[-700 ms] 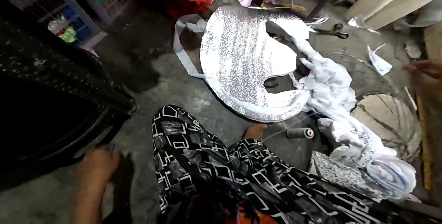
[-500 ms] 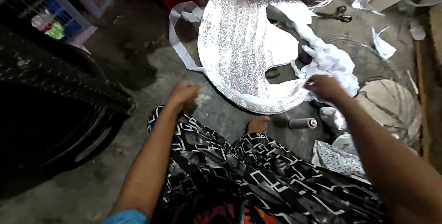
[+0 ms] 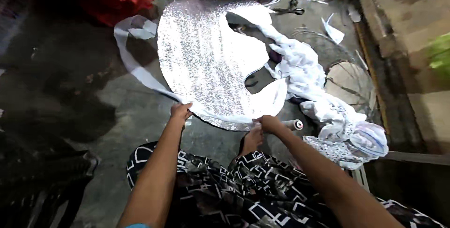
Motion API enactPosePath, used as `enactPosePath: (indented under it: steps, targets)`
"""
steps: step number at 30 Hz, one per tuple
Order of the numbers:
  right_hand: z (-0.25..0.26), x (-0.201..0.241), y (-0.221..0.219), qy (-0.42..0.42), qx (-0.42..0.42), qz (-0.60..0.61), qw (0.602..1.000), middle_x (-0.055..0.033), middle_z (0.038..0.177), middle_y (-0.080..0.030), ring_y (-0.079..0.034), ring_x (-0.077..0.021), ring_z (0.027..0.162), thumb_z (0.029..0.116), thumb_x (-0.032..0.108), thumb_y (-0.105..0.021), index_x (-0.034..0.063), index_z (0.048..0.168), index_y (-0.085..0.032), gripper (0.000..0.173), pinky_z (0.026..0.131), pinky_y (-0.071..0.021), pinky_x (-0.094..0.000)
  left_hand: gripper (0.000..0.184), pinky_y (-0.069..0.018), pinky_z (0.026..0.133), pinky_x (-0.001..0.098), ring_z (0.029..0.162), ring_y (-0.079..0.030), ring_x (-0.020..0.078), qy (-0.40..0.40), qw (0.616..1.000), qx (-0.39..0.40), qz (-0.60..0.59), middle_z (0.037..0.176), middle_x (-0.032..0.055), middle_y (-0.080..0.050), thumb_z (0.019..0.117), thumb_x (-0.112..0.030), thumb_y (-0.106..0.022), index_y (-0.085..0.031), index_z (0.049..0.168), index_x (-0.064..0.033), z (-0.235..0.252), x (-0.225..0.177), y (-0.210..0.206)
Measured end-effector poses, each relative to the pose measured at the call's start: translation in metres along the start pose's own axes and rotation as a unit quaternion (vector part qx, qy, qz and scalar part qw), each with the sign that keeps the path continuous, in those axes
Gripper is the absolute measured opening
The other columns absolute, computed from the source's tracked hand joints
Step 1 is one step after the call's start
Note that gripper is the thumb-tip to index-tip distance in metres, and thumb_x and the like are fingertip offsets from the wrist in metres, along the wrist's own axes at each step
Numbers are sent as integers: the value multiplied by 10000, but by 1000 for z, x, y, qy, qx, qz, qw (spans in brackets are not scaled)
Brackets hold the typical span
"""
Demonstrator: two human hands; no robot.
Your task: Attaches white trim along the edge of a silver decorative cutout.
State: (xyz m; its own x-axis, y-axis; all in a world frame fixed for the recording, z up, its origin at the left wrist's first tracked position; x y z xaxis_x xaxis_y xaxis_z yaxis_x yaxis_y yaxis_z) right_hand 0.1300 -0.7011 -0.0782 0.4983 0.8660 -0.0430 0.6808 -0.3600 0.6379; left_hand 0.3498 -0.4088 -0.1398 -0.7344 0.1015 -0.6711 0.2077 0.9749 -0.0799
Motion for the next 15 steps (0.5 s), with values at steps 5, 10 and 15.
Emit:
enactPosePath:
  steps: [5,10,15]
  targets:
    - [6,-16,-7,22,105,-69,992,-290,1332,-625,-561,-500,1273,1056,146,-534,34,1325,-671,322,1048,-402,-688,578,-562,917,438,1074,-663,319,76,996,-4,47,1302,269,-598,935,-64,-716,-448,1433,53,-40,45,0]
    - [19,40,46,50,12,-69,996,-268,1223,-678,-616,-489,1180,1015,195,-646,45,1222,-722,267,965,-460,-698,738,-506,992,602,1186,-618,416,-78,977,-116,159,1302,279,-608,935,-349,-749,-414,1480,18,-37,22,23]
    - [19,83,56,-25,90,-244,965,-301,1210,-651,-612,-486,1167,886,107,-782,-80,1120,-681,316,901,-479,-684,539,-470,1029,573,1198,-614,372,-129,969,-149,148,1266,227,-650,1020,-322,-627,-511,1443,-8,-22,-7,42]
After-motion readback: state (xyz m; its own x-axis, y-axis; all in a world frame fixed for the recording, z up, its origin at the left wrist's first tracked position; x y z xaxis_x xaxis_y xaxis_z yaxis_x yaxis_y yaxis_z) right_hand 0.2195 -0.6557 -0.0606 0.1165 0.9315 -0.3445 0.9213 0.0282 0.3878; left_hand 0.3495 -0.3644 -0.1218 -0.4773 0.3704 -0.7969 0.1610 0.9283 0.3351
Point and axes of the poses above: each hand's wrist, its own z-axis towards the middle knuckle, its own y-axis out of the back of the hand, x = y × z, the point moved 10 cm from there along z, towards the middle knuckle
